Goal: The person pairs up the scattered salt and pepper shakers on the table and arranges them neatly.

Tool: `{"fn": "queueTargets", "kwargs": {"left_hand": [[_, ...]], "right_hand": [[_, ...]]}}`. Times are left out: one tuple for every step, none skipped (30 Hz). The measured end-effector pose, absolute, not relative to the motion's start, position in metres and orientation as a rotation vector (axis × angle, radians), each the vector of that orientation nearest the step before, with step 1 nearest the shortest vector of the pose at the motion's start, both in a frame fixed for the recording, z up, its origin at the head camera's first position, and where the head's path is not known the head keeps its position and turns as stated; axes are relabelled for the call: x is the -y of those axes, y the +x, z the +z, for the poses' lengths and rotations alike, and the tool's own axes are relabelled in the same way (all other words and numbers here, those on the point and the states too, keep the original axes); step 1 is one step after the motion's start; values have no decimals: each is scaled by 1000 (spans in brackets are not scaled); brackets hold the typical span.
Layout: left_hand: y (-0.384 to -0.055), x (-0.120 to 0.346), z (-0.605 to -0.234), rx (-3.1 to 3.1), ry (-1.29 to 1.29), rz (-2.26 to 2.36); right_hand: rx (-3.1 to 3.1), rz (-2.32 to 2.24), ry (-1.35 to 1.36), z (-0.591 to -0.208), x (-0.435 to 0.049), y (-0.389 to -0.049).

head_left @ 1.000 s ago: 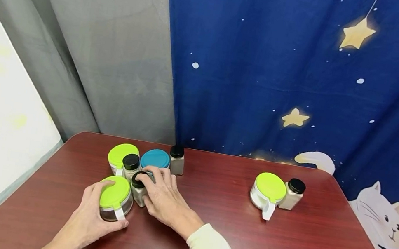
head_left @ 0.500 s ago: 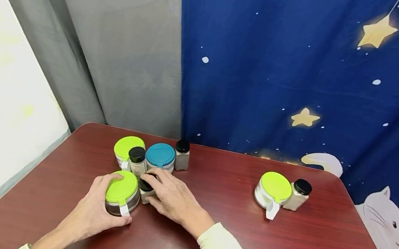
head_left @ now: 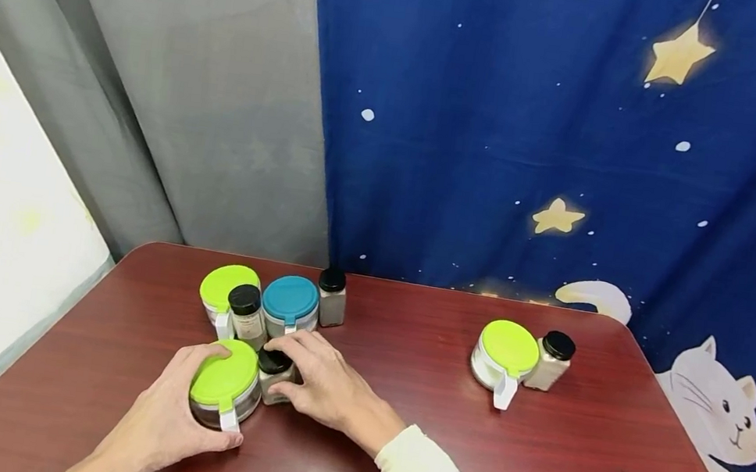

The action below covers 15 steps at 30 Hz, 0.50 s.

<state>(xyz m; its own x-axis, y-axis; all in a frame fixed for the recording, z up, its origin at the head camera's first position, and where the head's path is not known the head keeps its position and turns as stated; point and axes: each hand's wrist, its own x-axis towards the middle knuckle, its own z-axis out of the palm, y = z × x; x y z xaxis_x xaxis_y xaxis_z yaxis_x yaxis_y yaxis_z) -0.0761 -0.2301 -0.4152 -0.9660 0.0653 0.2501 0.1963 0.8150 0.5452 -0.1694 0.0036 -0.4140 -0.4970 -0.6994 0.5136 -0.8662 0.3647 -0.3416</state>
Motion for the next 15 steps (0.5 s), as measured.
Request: {"fn": "queueTargets", "kwargs": {"left_hand": [[-74,229,-414,2782,-196,-872],[-72,227,-413,2786,-189,-877],[-70,225,-412,2788,-184,-887],[-68,223,-411,2785,-184,-895],[-67,221,-410,2785,-184,-906],[-65,219,-409,2788,-186,-910],[-65,217,-407,2786,-196,-921],[-64,214,-406,2785,-210,-931],[-64,212,-405,2784,-230,-936],[-64,209,-404,2777,-257,-938],[-65,206,-403,2775,-273,-946],[-65,203,-402,2768,-293,-948],[-67,200,-402,2757,-315,-951],[-68,197,-401,2747,-336,-955],[-69,193,-401,2735,-355,-956]], "right_hand": [[2353,855,1379,-413,-5,-167],[2355,858,1371,-411,-7,-164],[2354,879,1369,-409,-9,-161],[2349,899,1368,-407,-12,-159],[2343,918,1369,-405,-14,-156],[2335,941,1369,-403,-17,-154],[2328,971,1366,-401,-21,-153],[2319,999,1362,-400,-24,-151],[2308,1023,1358,-399,-28,-149],[2299,1042,1349,-398,-31,-148],[2291,1053,1339,-397,-35,-146],[2286,1068,1325,-397,-39,-145],[2286,1075,1307,-397,-42,-144],[2288,1077,1289,-396,-45,-142],[2294,1082,1271,-396,-49,-141]]}}
